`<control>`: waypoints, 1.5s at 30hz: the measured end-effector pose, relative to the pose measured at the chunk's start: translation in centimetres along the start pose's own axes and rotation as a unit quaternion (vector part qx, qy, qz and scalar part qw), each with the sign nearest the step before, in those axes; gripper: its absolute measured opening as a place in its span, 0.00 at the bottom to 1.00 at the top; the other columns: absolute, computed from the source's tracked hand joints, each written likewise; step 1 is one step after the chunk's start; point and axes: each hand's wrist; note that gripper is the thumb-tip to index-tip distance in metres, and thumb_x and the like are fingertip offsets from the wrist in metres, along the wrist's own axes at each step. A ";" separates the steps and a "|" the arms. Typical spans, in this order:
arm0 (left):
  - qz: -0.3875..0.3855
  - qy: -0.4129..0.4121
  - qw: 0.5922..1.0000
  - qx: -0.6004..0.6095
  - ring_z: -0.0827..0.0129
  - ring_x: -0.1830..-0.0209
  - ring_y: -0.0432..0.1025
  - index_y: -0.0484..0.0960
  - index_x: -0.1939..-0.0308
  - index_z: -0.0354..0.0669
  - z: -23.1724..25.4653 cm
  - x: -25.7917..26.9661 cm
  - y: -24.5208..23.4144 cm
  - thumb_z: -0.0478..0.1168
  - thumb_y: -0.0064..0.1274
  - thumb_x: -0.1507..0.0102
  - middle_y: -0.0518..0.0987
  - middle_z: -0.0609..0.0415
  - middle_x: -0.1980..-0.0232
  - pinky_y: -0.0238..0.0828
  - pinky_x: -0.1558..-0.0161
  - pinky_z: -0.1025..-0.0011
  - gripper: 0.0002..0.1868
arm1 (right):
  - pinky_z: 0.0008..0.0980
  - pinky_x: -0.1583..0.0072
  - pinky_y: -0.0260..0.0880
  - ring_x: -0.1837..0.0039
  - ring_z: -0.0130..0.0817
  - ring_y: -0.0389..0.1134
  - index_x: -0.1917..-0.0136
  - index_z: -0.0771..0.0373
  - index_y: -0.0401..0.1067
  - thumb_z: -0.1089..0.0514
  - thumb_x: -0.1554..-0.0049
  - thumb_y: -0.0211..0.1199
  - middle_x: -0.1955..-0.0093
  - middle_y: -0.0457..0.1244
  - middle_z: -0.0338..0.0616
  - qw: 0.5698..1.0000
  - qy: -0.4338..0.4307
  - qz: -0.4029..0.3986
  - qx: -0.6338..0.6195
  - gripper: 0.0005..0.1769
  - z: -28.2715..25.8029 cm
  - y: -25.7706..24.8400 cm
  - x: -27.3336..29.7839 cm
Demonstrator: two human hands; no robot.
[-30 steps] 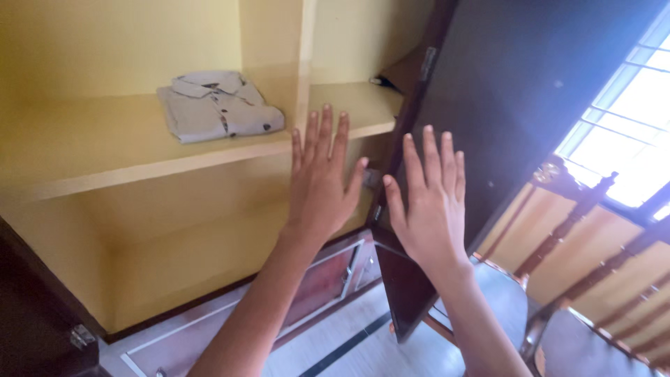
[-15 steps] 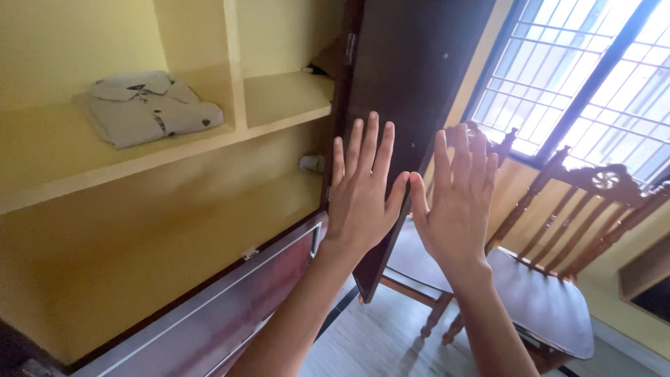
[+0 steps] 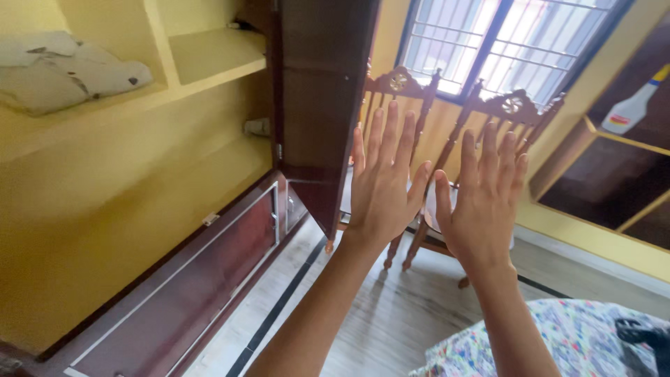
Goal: The person opens a suitcase on a table, removes folded shirts one by one, and places them into a wooden wardrobe. The person handles several shirts of different colors and patterns, stacking them neatly on a shelf inside the wardrobe.
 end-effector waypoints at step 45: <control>-0.531 -0.203 0.747 0.345 0.37 0.23 0.55 0.41 0.24 0.18 48.0 40.7 10.3 0.65 0.63 0.44 0.57 0.18 0.26 0.55 0.26 0.59 0.67 | 0.71 0.22 0.29 0.15 0.56 0.40 0.20 0.54 0.55 0.35 0.42 0.55 0.16 0.48 0.49 0.876 0.320 -0.242 0.266 0.43 21.6 -42.7 54.8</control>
Point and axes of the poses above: each hand's wrist, its own x-axis away from the middle knuckle, its own y-axis out of the palm, z = x × y
